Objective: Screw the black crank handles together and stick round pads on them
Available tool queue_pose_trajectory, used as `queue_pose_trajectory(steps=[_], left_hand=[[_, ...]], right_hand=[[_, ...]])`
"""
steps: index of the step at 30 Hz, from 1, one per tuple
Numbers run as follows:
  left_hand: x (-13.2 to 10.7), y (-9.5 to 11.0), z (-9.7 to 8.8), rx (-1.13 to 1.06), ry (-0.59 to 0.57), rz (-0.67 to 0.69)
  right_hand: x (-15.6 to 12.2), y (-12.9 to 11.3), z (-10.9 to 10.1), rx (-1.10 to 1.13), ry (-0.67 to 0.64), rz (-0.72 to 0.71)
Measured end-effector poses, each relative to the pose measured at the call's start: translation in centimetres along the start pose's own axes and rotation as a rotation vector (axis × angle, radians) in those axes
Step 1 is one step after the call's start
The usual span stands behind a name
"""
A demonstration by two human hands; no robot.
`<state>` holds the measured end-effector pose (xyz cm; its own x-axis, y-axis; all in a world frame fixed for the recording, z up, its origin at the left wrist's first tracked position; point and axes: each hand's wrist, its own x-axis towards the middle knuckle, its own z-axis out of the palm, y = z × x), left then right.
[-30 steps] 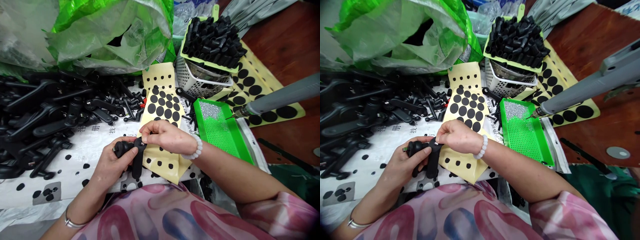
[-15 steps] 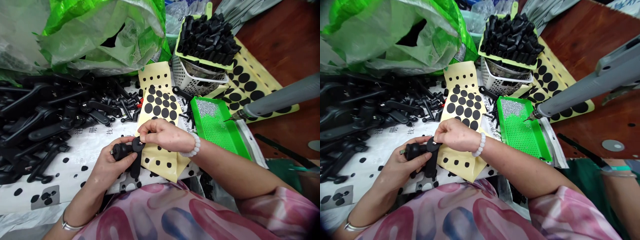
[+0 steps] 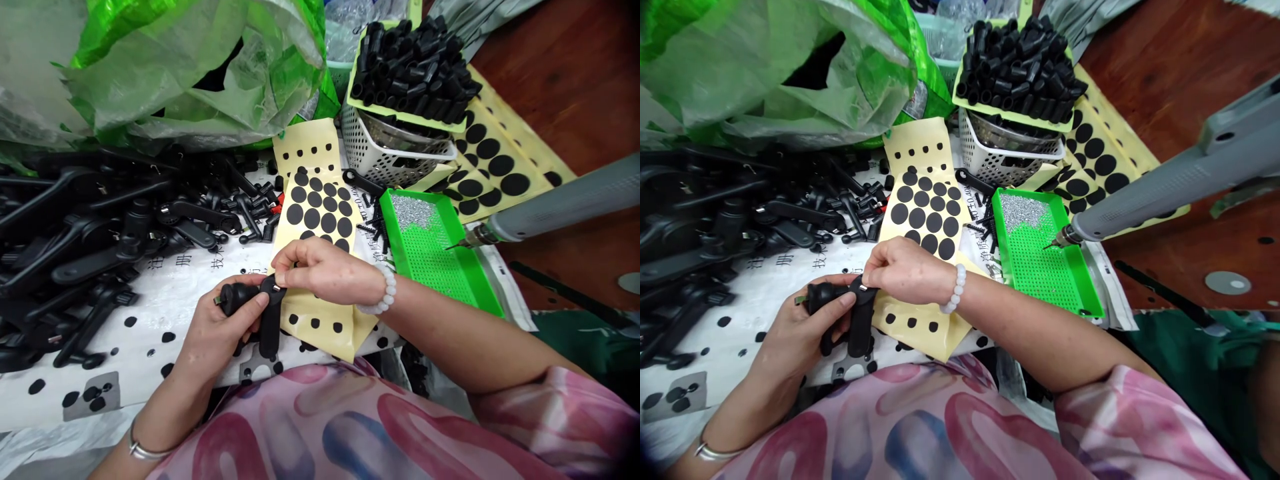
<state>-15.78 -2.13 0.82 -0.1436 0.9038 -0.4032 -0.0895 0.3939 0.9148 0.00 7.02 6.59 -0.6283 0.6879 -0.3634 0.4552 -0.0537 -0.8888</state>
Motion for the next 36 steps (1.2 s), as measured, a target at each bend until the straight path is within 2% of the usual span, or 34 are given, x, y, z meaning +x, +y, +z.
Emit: queue_pose_trajectory(steps=[7, 14, 18, 24, 30, 36], left_hand=[[0.0, 0.0, 0.1, -0.001, 0.047, 0.003], [-0.1, -0.1, 0.0, -0.017, -0.001, 0.0], [-0.3, 0.1, 0.0, -0.038, -0.008, 0.0], [-0.4, -0.1, -0.4, -0.111, -0.081, 0.013], [-0.1, -0.5, 0.0, -0.079, 0.011, 0.011], [0.0, -0.8, 0.0, 0.004, 0.022, 0.0]], right_hand=[[-0.1, 0.2, 0.6, -0.182, 0.126, -0.054], [-0.3, 0.5, 0.9, -0.291, 0.216, -0.129], [-0.1, 1.0, 0.8, -0.246, 0.198, -0.14], [0.3, 1.1, 0.6, -0.096, 0.153, -0.106], [0.2, 0.6, 0.2, -0.087, 0.148, -0.043], [0.1, 0.6, 0.1, -0.142, 0.154, -0.012]])
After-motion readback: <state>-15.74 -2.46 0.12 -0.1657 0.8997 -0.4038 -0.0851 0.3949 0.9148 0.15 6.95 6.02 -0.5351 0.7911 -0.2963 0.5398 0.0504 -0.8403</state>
